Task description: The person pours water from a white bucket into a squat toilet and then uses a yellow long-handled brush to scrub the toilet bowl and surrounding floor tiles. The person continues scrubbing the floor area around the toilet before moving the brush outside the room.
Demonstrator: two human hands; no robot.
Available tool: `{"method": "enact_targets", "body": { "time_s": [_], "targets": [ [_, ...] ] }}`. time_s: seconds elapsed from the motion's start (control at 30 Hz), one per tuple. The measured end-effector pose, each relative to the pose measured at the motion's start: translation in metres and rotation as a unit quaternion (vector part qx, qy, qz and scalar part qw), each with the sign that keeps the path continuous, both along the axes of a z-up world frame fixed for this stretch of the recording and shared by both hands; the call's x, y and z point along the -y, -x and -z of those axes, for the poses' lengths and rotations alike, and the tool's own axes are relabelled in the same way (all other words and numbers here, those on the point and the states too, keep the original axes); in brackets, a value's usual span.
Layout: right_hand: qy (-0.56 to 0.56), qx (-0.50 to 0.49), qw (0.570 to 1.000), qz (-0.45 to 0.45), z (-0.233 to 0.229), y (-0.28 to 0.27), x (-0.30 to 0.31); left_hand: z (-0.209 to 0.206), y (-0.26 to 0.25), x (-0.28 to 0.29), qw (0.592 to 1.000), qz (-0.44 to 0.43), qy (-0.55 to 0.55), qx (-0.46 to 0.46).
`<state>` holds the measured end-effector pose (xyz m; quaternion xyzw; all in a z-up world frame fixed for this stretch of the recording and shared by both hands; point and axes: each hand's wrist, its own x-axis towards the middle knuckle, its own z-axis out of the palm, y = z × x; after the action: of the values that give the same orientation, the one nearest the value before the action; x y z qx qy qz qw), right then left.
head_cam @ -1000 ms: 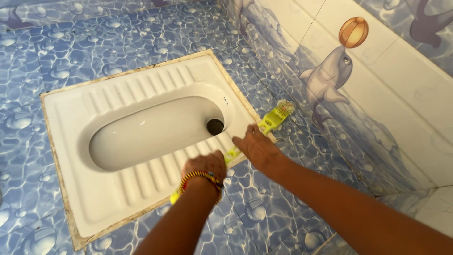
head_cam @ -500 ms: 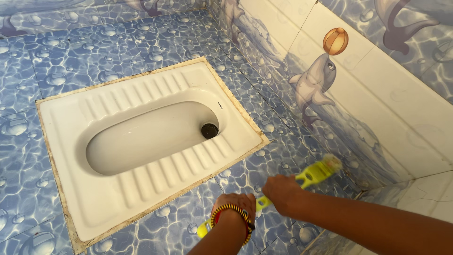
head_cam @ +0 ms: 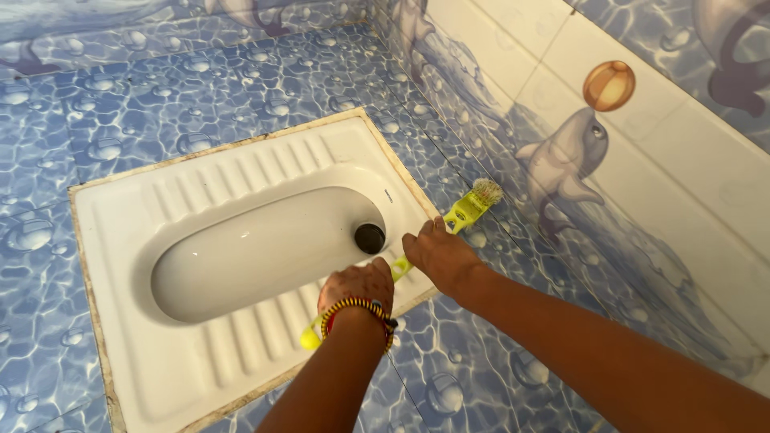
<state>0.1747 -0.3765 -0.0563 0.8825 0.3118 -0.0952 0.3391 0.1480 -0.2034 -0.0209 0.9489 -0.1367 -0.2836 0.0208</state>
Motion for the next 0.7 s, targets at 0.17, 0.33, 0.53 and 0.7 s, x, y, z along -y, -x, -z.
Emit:
{"method": "enact_targets", "body": {
  "time_s": [0.17,0.33,0.53,0.7],
  "targets": [
    [-0.068,-0.034,0.996,0.048,0.008,-0.006,-0.004,0.001,-0.005,-0.002,1.000,-0.001,-0.005,-0.021],
    [0.023,-0.127,0.986,0.101,0.007,0.048,0.014,0.013,0.047,0.031,0.993,0.002,0.020,-0.119],
    [0.054,-0.232,0.961,0.142,-0.010,0.120,0.026,0.011,0.103,0.052,0.973,0.069,0.027,-0.217],
    [0.077,-0.258,0.949,0.166,-0.013,0.147,0.017,0.018,0.128,0.041,0.969,0.085,0.039,-0.228]
  ]
}}
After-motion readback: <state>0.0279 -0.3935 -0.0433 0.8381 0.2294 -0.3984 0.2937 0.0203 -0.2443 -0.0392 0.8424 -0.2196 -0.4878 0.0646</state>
